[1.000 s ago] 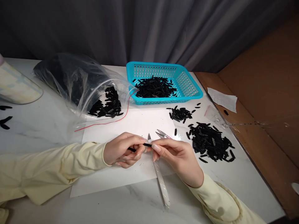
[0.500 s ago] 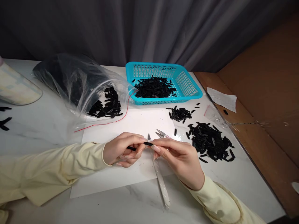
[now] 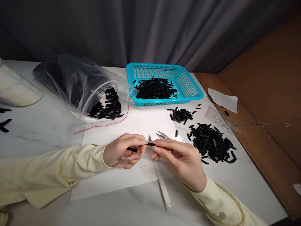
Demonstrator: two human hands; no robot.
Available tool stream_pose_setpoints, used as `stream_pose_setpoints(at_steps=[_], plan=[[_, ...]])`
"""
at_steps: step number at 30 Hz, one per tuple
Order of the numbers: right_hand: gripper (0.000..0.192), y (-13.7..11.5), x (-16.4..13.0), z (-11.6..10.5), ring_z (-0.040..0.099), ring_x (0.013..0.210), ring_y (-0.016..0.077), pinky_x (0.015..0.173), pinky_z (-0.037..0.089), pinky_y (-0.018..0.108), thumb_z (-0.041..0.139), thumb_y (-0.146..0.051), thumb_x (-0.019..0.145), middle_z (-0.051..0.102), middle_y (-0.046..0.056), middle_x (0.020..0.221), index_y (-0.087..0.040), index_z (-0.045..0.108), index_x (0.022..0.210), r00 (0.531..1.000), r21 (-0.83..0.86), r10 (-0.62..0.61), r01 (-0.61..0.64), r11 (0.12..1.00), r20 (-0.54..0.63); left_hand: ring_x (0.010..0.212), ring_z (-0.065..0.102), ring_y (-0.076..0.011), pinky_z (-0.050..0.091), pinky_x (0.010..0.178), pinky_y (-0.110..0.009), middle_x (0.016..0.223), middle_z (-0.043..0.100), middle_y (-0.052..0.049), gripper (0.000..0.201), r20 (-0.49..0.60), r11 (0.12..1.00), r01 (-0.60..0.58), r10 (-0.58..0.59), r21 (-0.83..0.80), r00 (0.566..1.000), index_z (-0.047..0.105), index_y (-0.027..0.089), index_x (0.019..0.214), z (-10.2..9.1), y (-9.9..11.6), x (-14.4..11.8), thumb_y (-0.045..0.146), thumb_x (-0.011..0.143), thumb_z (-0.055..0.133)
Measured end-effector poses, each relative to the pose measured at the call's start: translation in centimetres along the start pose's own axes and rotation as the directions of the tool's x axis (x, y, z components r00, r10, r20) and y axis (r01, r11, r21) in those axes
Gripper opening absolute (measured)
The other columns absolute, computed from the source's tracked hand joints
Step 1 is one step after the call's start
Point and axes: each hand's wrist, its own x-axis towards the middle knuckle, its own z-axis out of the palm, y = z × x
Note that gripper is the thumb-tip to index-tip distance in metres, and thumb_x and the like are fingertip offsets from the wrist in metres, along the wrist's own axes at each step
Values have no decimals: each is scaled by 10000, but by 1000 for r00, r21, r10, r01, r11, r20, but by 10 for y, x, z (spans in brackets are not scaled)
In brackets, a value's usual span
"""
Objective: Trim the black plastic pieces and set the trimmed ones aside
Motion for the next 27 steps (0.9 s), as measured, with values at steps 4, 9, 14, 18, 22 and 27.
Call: stream_pose_setpoints(at_steps=[4, 9, 14, 18, 22, 27], plan=[[130, 1, -1, 0, 649, 601, 124, 575, 569, 225, 657, -135, 760, 683, 30, 770, -167, 673, 885, 991, 138, 127, -131, 982, 31, 302, 207, -24, 244, 268, -115, 404, 354, 62, 235, -17, 1000, -13, 14, 18, 1000, 518, 141, 623, -1, -3, 0, 234, 822, 435], [162, -1, -2, 2, 661, 724, 152, 639, 590, 250, 675, -151, 746, 675, 50, 825, -160, 629, 901, 988, 196, 154, -154, 968, 18, 285, 266, -29, 262, 268, -120, 394, 394, 54, 220, -6, 994, -53, 54, 99, 999, 521, 131, 636, -1, -7, -1, 232, 821, 460], [181, 1, -2, 3, 654, 689, 139, 646, 582, 242, 697, -142, 726, 671, 31, 780, -167, 614, 885, 996, 76, 71, -66, 995, -60, 344, 442, -91, 384, 306, -184, 461, 505, -1, 230, 7, 991, -64, 64, 117, 998, 542, 117, 673, 2, -5, -2, 232, 825, 413], [187, 3, -7, 4, 648, 686, 123, 650, 571, 224, 678, -113, 740, 666, 20, 791, -172, 606, 902, 996, -18, -13, 11, 1000, -87, 465, 567, -156, 463, 422, -254, 560, 579, -41, 250, 32, 995, -87, 85, 56, 996, 544, 117, 725, 2, -3, 0, 255, 844, 373], [169, 0, 6, -3, 639, 696, 125, 636, 555, 229, 655, -99, 754, 667, 15, 812, -189, 612, 891, 976, -212, -154, 119, 970, -154, 723, 652, -237, 498, 657, -326, 760, 658, -107, 292, 72, 992, -54, 63, -114, 995, 577, 87, 832, -2, -3, 5, 308, 836, 386], [120, -17, 66, -26, 641, 756, 162, 701, 543, 287, 588, -109, 794, 673, 29, 861, -191, 627, 872, 901, -589, -416, 273, 761, -120, 1027, 585, -291, 413, 897, -360, 1031, 640, -217, 407, 102, 937, 82, -50, -340, 993, 572, 35, 950, -7, 3, 8, 380, 830, 392]])
